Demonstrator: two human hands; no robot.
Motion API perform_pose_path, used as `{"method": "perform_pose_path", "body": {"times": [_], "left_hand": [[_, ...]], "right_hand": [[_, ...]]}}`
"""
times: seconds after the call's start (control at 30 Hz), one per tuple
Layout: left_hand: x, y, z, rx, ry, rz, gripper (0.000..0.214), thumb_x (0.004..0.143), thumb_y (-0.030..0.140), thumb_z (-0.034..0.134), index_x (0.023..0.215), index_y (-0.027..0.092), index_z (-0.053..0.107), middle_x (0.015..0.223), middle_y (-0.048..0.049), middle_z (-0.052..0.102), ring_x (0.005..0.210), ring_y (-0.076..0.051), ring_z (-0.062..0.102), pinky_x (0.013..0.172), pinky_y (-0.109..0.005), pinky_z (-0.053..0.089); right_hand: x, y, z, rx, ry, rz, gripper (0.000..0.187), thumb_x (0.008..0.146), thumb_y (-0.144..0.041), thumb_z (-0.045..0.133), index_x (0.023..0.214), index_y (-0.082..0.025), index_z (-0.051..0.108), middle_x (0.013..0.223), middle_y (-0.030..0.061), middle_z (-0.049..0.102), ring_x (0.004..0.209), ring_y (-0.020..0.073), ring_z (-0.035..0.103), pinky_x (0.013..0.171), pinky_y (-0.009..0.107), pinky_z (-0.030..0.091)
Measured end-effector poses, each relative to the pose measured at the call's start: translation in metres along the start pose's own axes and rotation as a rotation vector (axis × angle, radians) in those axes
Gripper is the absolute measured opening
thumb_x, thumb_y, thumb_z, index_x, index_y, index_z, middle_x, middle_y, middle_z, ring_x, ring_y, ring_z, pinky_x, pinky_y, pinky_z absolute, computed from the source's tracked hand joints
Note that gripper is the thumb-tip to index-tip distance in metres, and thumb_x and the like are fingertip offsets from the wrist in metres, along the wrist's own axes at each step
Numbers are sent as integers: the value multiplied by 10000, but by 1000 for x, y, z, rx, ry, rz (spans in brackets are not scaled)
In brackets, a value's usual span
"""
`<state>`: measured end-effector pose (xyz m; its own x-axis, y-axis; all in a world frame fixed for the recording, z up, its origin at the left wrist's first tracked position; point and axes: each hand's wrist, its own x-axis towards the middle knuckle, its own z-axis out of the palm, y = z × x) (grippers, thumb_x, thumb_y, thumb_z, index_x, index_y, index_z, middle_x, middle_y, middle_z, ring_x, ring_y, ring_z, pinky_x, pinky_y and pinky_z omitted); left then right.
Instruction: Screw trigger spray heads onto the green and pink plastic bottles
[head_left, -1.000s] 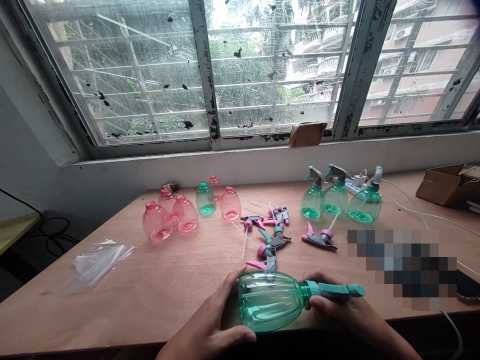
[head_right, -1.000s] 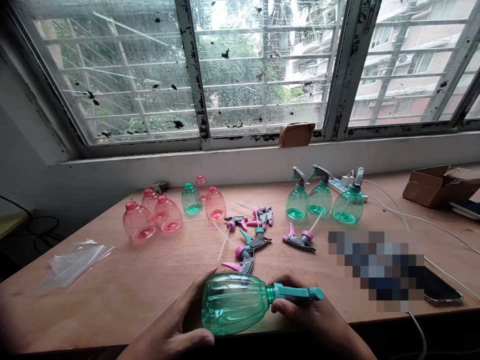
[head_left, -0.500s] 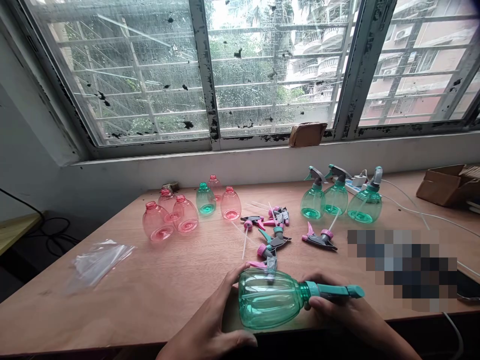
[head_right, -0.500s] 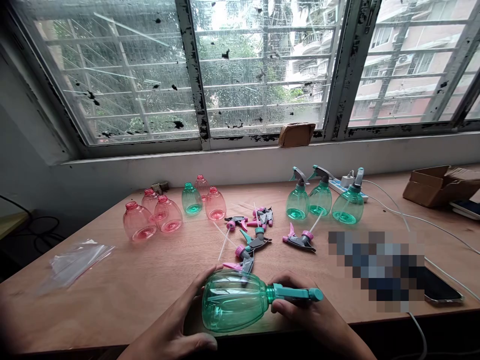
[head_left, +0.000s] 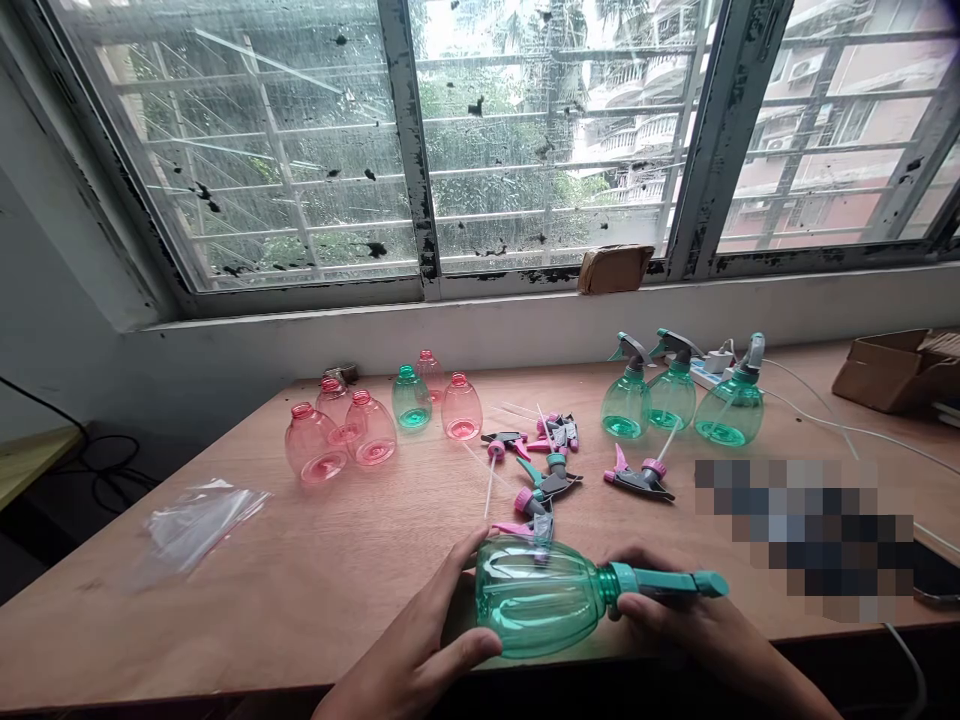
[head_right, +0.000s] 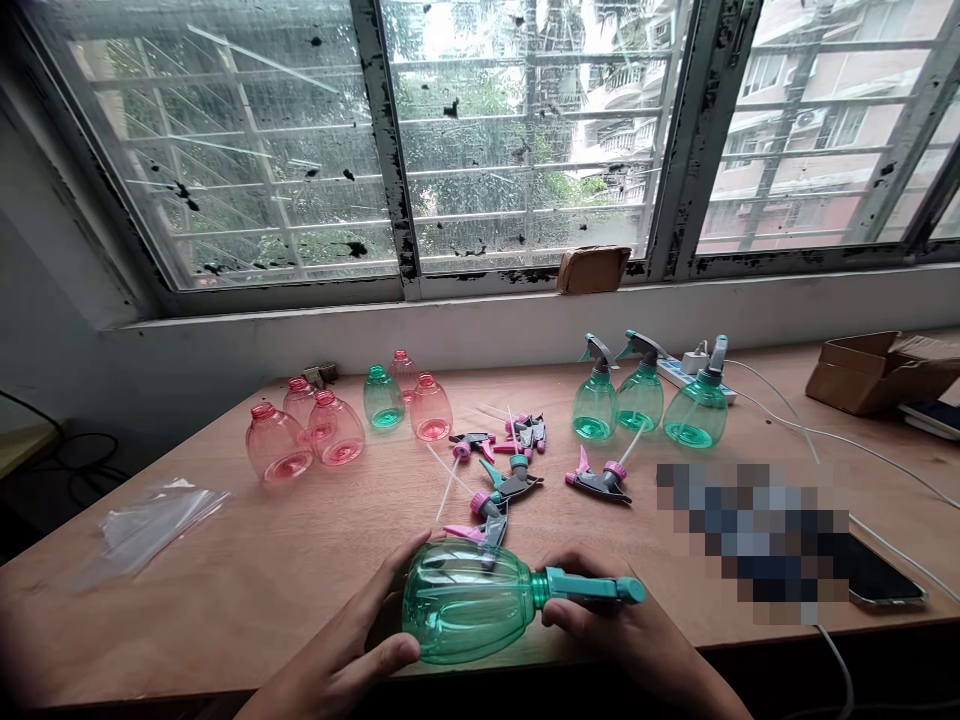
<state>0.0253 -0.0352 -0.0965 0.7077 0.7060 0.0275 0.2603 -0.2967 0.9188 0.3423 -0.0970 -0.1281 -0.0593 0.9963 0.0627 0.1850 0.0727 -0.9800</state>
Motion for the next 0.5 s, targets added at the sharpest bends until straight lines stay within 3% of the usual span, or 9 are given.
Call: {"method": "perform_pose_path", "body": {"times": [0.23, 0.5], "left_hand": [[4, -4, 3, -233, -25, 21, 762, 924, 254, 819, 1553, 374, 406, 1656, -77, 440, 1507, -356, 459, 1254, -545, 383], [6, -10, 4, -106, -4, 7, 1035, 802, 120, 873, 1614, 397, 295, 1683, -63, 402, 1526, -377, 419, 1270, -542, 366]], "right_hand": [[0, -1, 2, -15, 13, 18, 291, 859, -508, 740, 950, -232, 764, 666, -36, 592, 642, 198, 551, 620, 298, 451], [-1, -3, 3, -9, 10, 45, 352, 845, -566, 733, 957, -233, 752, 668, -26, 623, 644, 205, 570, 599, 295, 459]]}}
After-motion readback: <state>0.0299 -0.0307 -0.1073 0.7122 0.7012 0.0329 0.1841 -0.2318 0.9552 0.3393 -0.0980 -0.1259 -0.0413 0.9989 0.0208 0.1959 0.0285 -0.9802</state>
